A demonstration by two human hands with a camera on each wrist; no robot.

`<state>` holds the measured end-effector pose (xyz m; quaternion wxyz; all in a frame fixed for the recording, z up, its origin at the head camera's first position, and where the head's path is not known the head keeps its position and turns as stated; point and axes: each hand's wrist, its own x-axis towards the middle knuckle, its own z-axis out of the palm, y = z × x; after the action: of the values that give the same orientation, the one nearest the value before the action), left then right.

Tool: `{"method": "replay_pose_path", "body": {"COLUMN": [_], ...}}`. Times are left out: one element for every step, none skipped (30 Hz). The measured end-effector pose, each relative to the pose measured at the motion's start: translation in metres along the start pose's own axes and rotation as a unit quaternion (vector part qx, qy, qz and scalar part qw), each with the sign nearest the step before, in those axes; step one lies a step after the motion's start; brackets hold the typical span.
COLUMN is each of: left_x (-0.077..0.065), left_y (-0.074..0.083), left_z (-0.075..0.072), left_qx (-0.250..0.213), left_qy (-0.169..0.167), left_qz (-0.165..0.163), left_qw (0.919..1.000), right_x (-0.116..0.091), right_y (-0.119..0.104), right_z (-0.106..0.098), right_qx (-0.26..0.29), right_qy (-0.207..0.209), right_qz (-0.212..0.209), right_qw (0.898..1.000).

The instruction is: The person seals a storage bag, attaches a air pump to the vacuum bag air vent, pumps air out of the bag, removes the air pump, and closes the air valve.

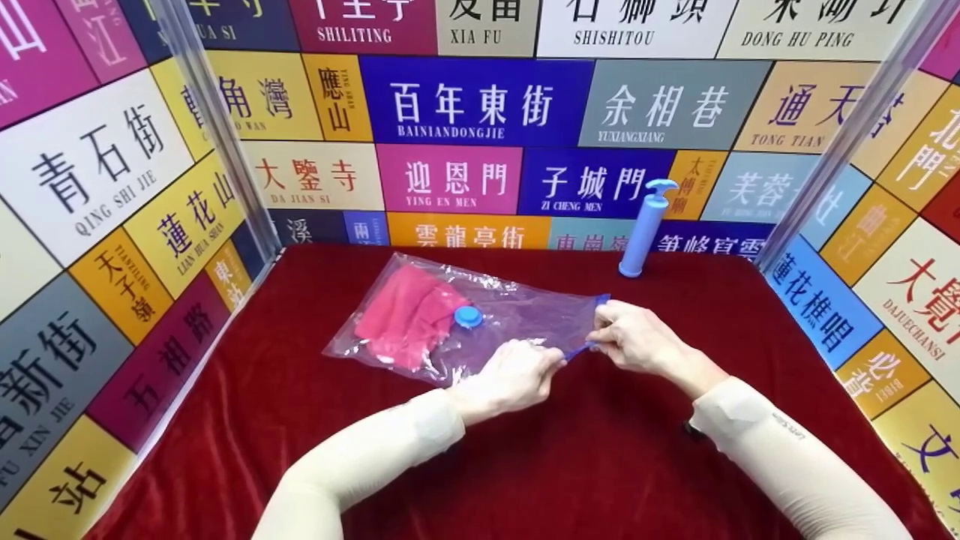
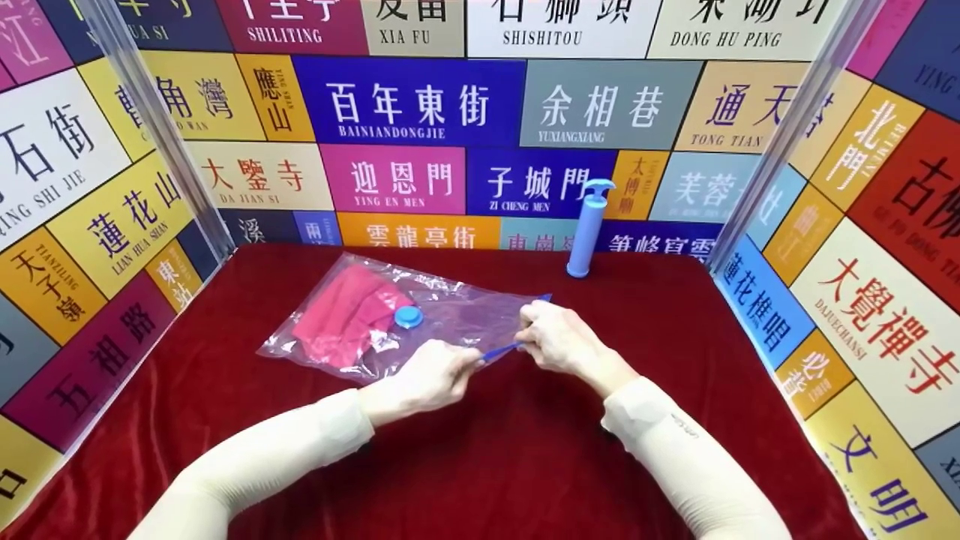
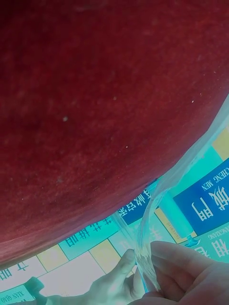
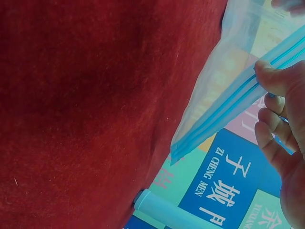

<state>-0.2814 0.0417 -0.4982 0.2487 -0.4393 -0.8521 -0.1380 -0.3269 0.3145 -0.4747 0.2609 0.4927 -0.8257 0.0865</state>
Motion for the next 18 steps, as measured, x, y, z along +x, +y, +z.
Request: {"method": "replay_pose_path", "body": {"left_x": [-0.0001, -0.0002, -0.0002, -0.0004, -0.0006, -0.0007, -0.0010, -0.0013, -0.0016, -0.0018, -0.0020, -0.0021, -0.0022, -0.0022, -0.0022, -0.0020, -0.0019, -0.0017], "left_y": [0.0000, 0.0000, -0.0002, -0.0003, -0.0003, -0.0004, -0.0006, -0.0007, -0.0009, -0.0009, -0.0011, -0.0009, -0.0008, -0.0008, -0.0009, -0.0006, -0.0004, -0.0002], "left_z": [-0.0003, -0.0007, -0.0011, -0.0011, -0.0014, -0.0017, -0.0016, -0.0017, -0.0014, -0.0014, -0.0015, -0.0017, -0.0021, -0.0025, -0.0025, -0.0030, -0.0032, -0.0034], "left_qx": [0.000, -0.002, -0.005, -0.007, -0.009, -0.011, -0.012, -0.013, -0.012, -0.010, -0.010, -0.008, -0.008, -0.007, -0.007, -0.009, -0.010, -0.010], "left_qy": [0.000, -0.001, -0.001, 0.000, 0.000, 0.001, 0.003, 0.004, 0.006, 0.008, 0.008, 0.009, 0.009, 0.009, 0.008, 0.006, 0.005, 0.005], "left_qz": [0.001, 0.002, 0.002, 0.003, 0.005, 0.006, 0.006, 0.007, 0.008, 0.008, 0.008, 0.009, 0.008, 0.007, 0.006, 0.004, 0.002, 0.002], "left_qw": [1.0000, 1.0000, 1.0000, 1.0000, 1.0000, 0.9999, 0.9999, 0.9999, 0.9999, 0.9999, 0.9999, 0.9999, 0.9999, 0.9999, 0.9999, 0.9999, 0.9999, 0.9999], "right_x": [0.0002, 0.0003, 0.0005, 0.0005, 0.0004, 0.0004, 0.0004, 0.0001, 0.0000, -0.0001, 0.0000, 0.0001, 0.0002, 0.0004, 0.0007, 0.0009, 0.0011, 0.0012], "right_y": [0.0005, 0.0010, 0.0014, 0.0019, 0.0024, 0.0027, 0.0031, 0.0033, 0.0037, 0.0041, 0.0046, 0.0050, 0.0056, 0.0062, 0.0068, 0.0076, 0.0085, 0.0096], "right_z": [0.0003, 0.0005, 0.0007, 0.0010, 0.0013, 0.0015, 0.0018, 0.0020, 0.0022, 0.0025, 0.0028, 0.0030, 0.0033, 0.0035, 0.0037, 0.0039, 0.0041, 0.0045], "right_qx": [-0.002, -0.003, -0.006, -0.009, -0.010, -0.012, -0.013, -0.014, -0.015, -0.015, -0.014, -0.014, -0.014, -0.014, -0.015, -0.015, -0.017, -0.019], "right_qy": [-0.001, -0.002, -0.003, -0.005, -0.004, -0.005, -0.004, -0.004, -0.003, -0.003, -0.003, -0.004, -0.005, -0.006, -0.006, -0.007, -0.007, -0.006], "right_qz": [0.000, 0.001, 0.001, 0.001, 0.001, 0.001, 0.001, 0.001, 0.001, 0.001, 0.001, 0.002, 0.002, 0.003, 0.003, 0.002, 0.001, -0.002], "right_qw": [1.000, 1.000, 1.000, 1.000, 1.000, 1.000, 1.000, 1.000, 1.000, 1.000, 1.000, 1.000, 1.000, 1.000, 1.000, 1.000, 1.000, 1.000]}}
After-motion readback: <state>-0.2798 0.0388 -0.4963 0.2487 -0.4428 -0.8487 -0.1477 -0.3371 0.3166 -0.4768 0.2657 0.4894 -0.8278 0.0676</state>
